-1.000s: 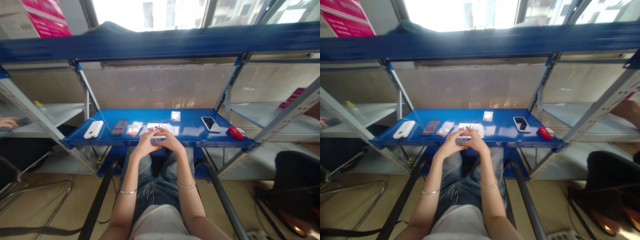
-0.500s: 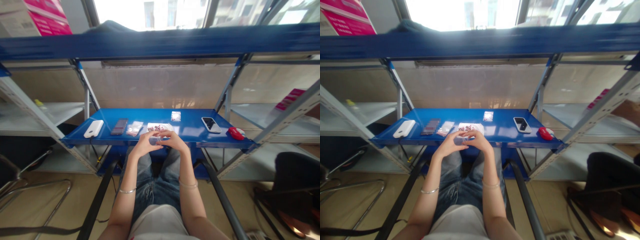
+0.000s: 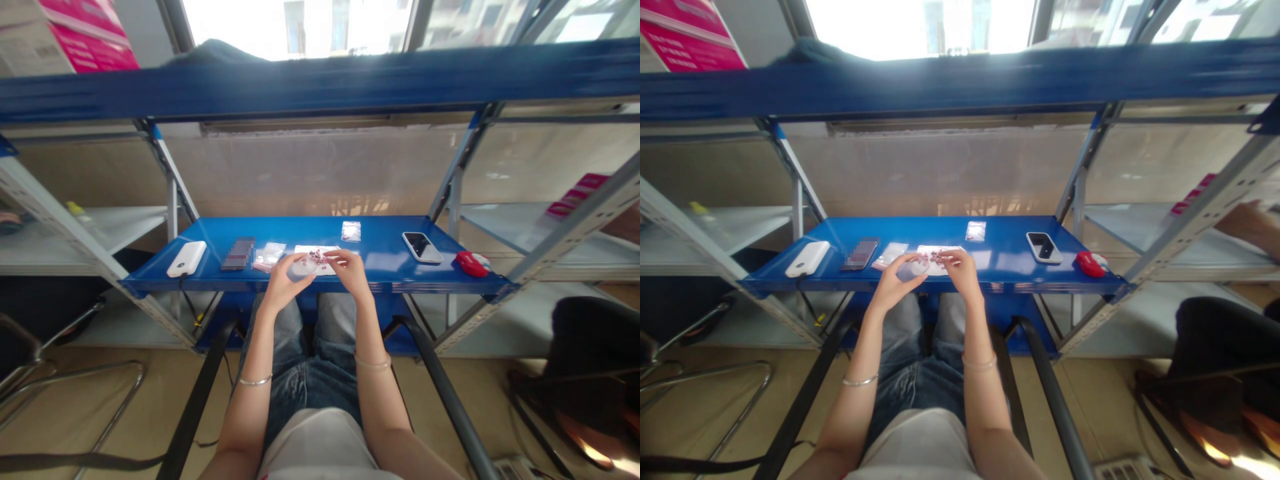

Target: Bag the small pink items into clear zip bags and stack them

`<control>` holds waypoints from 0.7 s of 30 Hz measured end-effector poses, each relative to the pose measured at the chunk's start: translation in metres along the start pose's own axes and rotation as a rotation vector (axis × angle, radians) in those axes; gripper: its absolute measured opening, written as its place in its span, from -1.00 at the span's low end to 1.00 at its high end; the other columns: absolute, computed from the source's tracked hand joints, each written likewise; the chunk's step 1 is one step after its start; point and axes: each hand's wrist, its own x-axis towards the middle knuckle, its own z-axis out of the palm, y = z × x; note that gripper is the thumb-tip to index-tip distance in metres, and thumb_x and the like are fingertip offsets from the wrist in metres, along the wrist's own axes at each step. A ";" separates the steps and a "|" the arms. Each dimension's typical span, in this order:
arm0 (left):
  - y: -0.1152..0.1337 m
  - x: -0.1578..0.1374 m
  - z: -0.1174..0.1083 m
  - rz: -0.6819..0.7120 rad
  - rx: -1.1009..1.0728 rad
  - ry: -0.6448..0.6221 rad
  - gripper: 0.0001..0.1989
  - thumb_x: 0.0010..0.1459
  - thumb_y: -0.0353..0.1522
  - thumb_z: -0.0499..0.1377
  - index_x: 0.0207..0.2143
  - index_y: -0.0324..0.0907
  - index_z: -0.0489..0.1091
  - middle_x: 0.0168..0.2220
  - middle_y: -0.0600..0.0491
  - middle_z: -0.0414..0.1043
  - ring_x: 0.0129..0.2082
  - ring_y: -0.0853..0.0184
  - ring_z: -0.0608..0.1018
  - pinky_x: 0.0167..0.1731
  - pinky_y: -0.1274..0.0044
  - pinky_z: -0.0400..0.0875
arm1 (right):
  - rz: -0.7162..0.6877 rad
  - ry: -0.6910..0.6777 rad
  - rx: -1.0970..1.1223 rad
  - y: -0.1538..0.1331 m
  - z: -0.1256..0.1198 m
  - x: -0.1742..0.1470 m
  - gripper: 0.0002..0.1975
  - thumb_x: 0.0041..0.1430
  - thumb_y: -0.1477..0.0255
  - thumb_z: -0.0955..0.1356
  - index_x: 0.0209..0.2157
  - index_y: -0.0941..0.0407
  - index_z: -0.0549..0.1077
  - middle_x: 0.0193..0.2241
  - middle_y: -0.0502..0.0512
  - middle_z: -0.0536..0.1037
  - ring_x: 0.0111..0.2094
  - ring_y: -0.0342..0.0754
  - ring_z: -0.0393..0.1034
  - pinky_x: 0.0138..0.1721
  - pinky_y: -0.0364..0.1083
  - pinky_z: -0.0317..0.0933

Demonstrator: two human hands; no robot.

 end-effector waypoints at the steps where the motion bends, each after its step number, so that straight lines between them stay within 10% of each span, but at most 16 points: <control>1: -0.001 0.000 0.000 -0.014 0.001 0.019 -0.54 -0.02 -0.30 0.27 -0.03 -0.16 0.35 -0.03 -0.06 0.44 0.00 0.22 0.46 0.05 0.37 0.29 | -0.009 0.045 -0.099 0.007 0.001 0.001 -0.79 0.02 0.41 0.33 -0.31 0.14 0.56 -0.28 0.15 0.56 -0.31 -0.02 0.43 -0.21 -0.02 0.30; 9: -0.010 0.000 0.005 -0.120 -0.135 0.032 -0.48 -0.01 -0.26 0.28 0.02 -0.16 0.30 0.01 -0.09 0.42 0.06 0.21 0.43 0.10 0.36 0.25 | 0.149 0.162 -0.591 0.044 0.021 -0.003 -0.83 -0.04 0.33 0.42 -0.37 0.06 0.60 -0.23 0.18 0.48 -0.10 0.12 0.30 -0.05 0.11 0.13; 21: -0.036 0.003 0.016 -0.335 -0.357 -0.161 -0.54 -0.05 -0.25 0.30 -0.07 -0.22 0.38 0.01 -0.16 0.43 0.05 0.16 0.45 0.06 0.30 0.30 | 0.188 0.148 -0.625 0.039 0.026 -0.004 -0.84 0.05 0.31 0.39 -0.35 0.06 0.58 -0.16 0.18 0.45 -0.04 0.14 0.25 -0.03 0.13 0.06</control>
